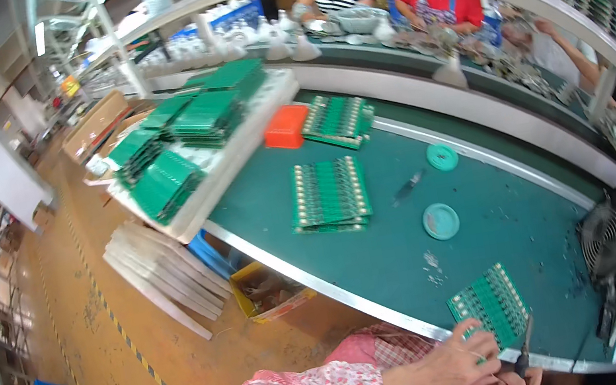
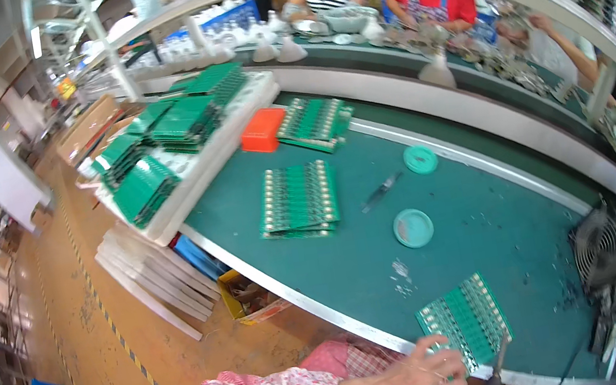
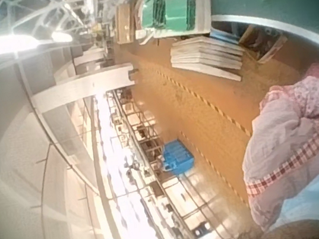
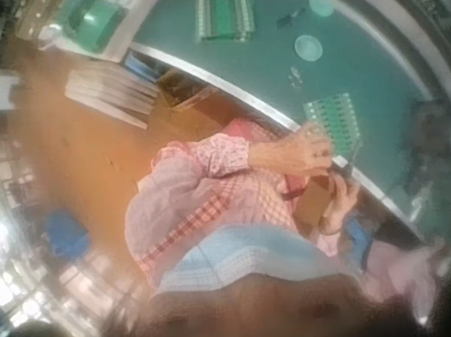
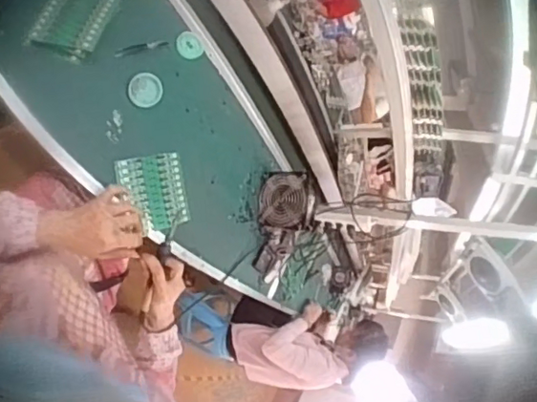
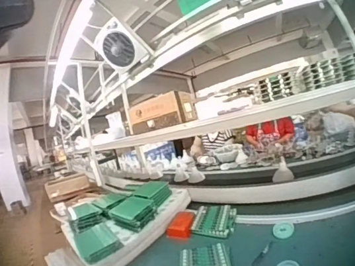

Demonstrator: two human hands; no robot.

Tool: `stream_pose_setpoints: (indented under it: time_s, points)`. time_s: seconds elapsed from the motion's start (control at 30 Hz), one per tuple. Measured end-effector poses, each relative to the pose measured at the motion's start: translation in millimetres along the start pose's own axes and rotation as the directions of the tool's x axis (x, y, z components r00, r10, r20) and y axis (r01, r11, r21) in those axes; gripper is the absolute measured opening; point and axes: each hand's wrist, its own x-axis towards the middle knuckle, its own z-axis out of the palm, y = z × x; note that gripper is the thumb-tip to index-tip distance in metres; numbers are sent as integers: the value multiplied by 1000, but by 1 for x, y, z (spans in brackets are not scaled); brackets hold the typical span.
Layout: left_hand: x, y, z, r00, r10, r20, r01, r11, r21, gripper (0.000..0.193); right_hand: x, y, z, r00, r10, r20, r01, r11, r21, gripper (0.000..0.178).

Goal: The person picks up circuit board panels from a stack and solders electronic components onto them using a soldering iron and solder wire.

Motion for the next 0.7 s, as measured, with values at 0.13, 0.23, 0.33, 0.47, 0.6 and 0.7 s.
stream_pose_setpoints:
  time_s: [0.13,0.23,0.33,0.47,0.6,0.7]
  points:
    - [-8,-8,-22,996,-20,90,13,997,82,15,16,-33,7,981,193,31,-189,975,-114,19]
    - [-14,-13,-32,985,-92,144,80,993,86,17,38,-50,12,941,-255,222,329,841,-430,39]
    - [-17,-15,-26,963,-192,187,195,981,-1,16,35,-37,12,919,-387,71,365,769,-525,41]
    - [-23,-18,-13,952,-279,129,288,956,-62,16,26,-35,4,897,-439,-61,352,789,-503,29]
    - [-26,-13,-9,950,-302,77,304,952,-23,13,12,-27,8,884,-422,-200,339,875,-346,24]
    - [-26,-13,-8,954,-298,42,298,954,-5,12,8,-24,15,889,-388,-242,325,909,-262,19]
